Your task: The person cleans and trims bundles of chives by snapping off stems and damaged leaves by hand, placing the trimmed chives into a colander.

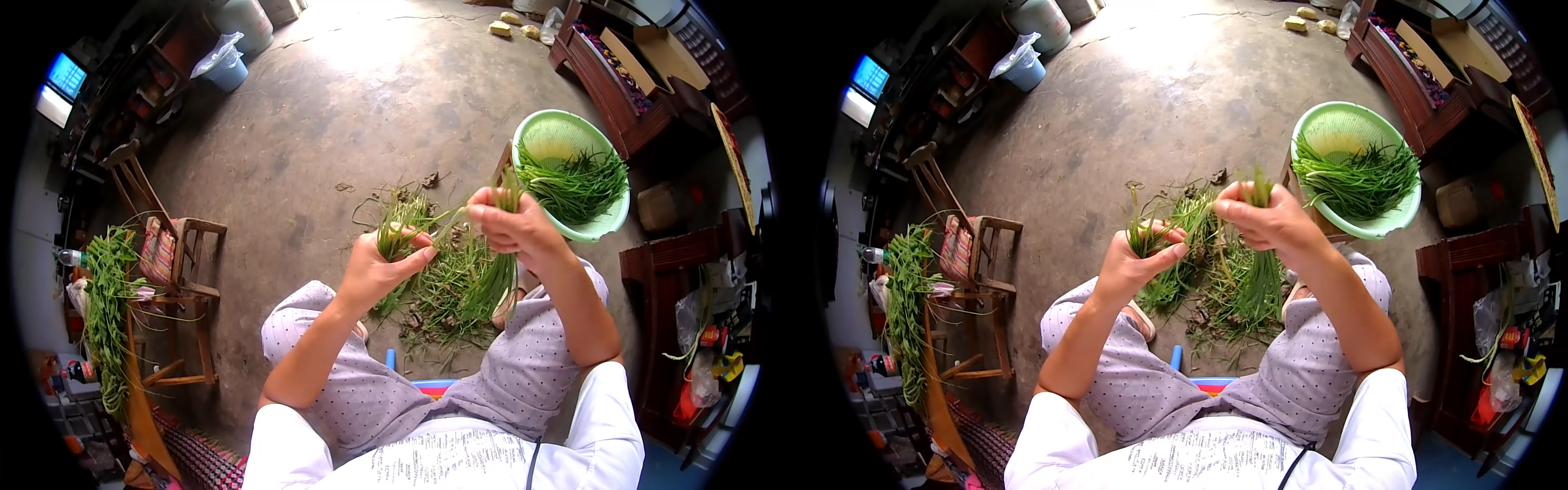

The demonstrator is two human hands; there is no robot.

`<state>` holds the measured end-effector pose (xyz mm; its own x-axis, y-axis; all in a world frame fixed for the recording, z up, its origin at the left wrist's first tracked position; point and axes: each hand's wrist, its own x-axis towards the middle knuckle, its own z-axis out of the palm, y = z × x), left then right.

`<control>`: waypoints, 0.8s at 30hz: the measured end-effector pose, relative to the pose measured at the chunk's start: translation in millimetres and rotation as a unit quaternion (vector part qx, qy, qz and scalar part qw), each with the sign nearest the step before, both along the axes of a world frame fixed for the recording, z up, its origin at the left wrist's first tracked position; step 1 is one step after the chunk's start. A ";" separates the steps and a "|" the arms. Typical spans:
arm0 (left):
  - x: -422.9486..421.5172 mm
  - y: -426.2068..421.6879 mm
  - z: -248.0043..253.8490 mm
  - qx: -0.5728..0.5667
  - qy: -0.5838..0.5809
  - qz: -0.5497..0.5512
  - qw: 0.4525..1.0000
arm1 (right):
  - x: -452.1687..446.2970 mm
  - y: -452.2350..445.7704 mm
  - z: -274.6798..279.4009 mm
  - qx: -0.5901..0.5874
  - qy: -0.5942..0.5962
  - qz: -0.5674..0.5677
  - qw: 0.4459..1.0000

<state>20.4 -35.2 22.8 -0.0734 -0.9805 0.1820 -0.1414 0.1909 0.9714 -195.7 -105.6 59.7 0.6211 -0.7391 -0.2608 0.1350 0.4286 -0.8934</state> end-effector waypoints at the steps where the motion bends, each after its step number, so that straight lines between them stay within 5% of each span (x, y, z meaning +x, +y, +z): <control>1: 0.8 2.1 4.4 0.096 0.061 -0.008 0.993 | 0.1 -0.9 2.2 0.000 0.000 0.000 1.000; 5: -0.3 3.4 12.4 0.264 0.171 -0.004 0.949 | 6.1 2.0 2.4 -0.138 0.109 -0.064 0.982; 13: -2.9 3.2 8.0 0.260 0.168 -0.027 0.951 | 19.2 17.4 -7.8 -0.362 0.186 -0.016 0.913; 24: 8.1 5.8 16.5 0.297 0.142 -0.034 0.944 | -8.2 -2.5 0.7 -0.338 0.192 -0.154 0.908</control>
